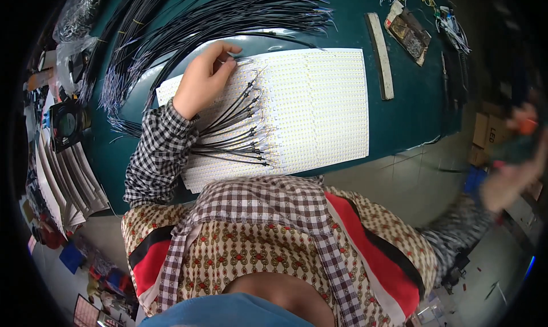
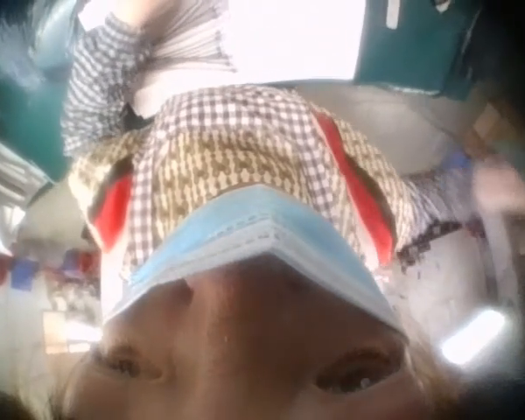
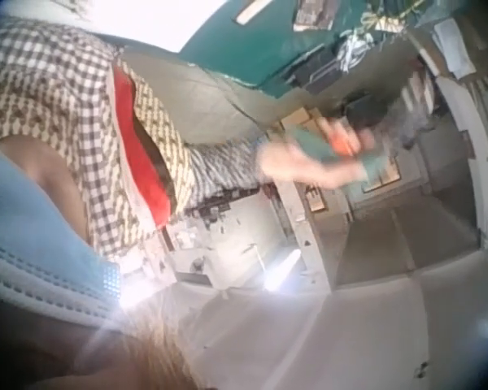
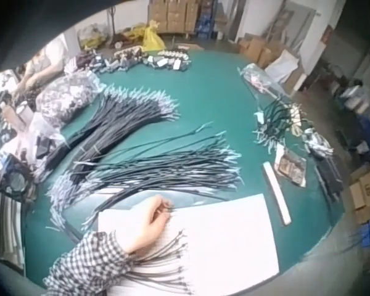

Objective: The person solders electrical wires onto an LED light panel assembly using a soldering iron.

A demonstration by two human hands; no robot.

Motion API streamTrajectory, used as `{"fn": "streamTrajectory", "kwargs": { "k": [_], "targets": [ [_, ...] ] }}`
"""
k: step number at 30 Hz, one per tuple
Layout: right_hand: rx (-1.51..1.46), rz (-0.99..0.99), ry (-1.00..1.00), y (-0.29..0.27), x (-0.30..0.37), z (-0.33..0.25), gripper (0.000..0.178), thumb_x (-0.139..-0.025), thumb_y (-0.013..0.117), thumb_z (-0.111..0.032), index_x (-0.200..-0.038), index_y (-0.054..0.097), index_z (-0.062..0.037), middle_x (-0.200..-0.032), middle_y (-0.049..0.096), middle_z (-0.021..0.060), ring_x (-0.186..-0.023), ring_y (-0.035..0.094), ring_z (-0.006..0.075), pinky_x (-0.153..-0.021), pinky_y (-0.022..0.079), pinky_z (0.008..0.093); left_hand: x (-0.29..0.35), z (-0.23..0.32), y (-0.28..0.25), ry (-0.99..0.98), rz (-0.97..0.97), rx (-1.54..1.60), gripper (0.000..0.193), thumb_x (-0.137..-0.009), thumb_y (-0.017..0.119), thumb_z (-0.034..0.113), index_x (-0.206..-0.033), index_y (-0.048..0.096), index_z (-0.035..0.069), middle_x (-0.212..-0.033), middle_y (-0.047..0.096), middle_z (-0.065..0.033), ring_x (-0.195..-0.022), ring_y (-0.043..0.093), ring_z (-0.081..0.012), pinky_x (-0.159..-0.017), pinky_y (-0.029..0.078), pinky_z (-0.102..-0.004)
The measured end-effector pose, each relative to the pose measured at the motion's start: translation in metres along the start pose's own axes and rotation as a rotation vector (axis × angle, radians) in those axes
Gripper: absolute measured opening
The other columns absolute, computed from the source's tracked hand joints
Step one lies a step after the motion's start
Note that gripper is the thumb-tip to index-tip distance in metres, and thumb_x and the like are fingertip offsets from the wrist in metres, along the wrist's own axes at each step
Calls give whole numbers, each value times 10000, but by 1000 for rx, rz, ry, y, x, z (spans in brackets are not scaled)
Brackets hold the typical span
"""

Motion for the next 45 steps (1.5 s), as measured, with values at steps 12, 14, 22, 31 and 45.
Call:
{"fn": "streamTrajectory", "kwargs": {
  "k": [12, 14, 22, 31, 45],
  "targets": [
    [-1134, -366, 659, 217, 196, 165, 645, -980, 538, -457, -1346, 453, 68, -949, 646, 88, -861, 674, 253, -790, 586, 410, -7, 11, 32, -2, -163, 73, 139, -845, 716, 134, -875, 680, 3, -757, 622, -38, -682, 556, -104, -639, 483, -249],
    [-1094, -355, 629, 212, 200, 168, 649, -980, 531, -463, -1346, 453, 68, -959, 648, 88, -862, 676, 251, -795, 584, 414, -4, 9, 31, -9, -171, 92, 136, -837, 716, 124, -900, 690, 7, -794, 653, -59, -705, 591, -120, -646, 494, -259],
    [-944, -384, 561, 211, 203, 165, 658, -983, 511, -459, -1360, 439, 76, -968, 649, 95, -872, 689, 255, -811, 583, 449, -2, 17, 41, -30, -161, 165, 133, -835, 710, 104, -864, 664, -17, -798, 648, -30, -707, 569, -75, -638, 474, -229],
    [-654, -398, 518, 191, 211, 139, 662, -998, 477, -466, -1394, 426, 62, -1020, 627, 100, -942, 658, 250, -839, 572, 417, 3, 17, 44, -67, -125, 243, 106, -861, 711, 68, -900, 655, -14, -809, 637, 20, -710, 533, -17, -645, 439, -175],
    [-381, -505, 484, 183, 225, 98, 552, -979, 555, -318, -1331, 459, 96, -1059, 637, 160, -1028, 651, 329, -795, 598, 385, 1, 16, 42, -59, -16, -18, 93, -731, 698, 108, -778, 670, 33, -703, 623, -51, -608, 581, -136, -587, 473, -273]
  ]
}}
Point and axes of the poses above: each hand's wrist, its own x-axis away from the middle knuckle, its own y-axis out of the palm, z = x × y, the point moved 9 cm from there along -x, towards the middle knuckle
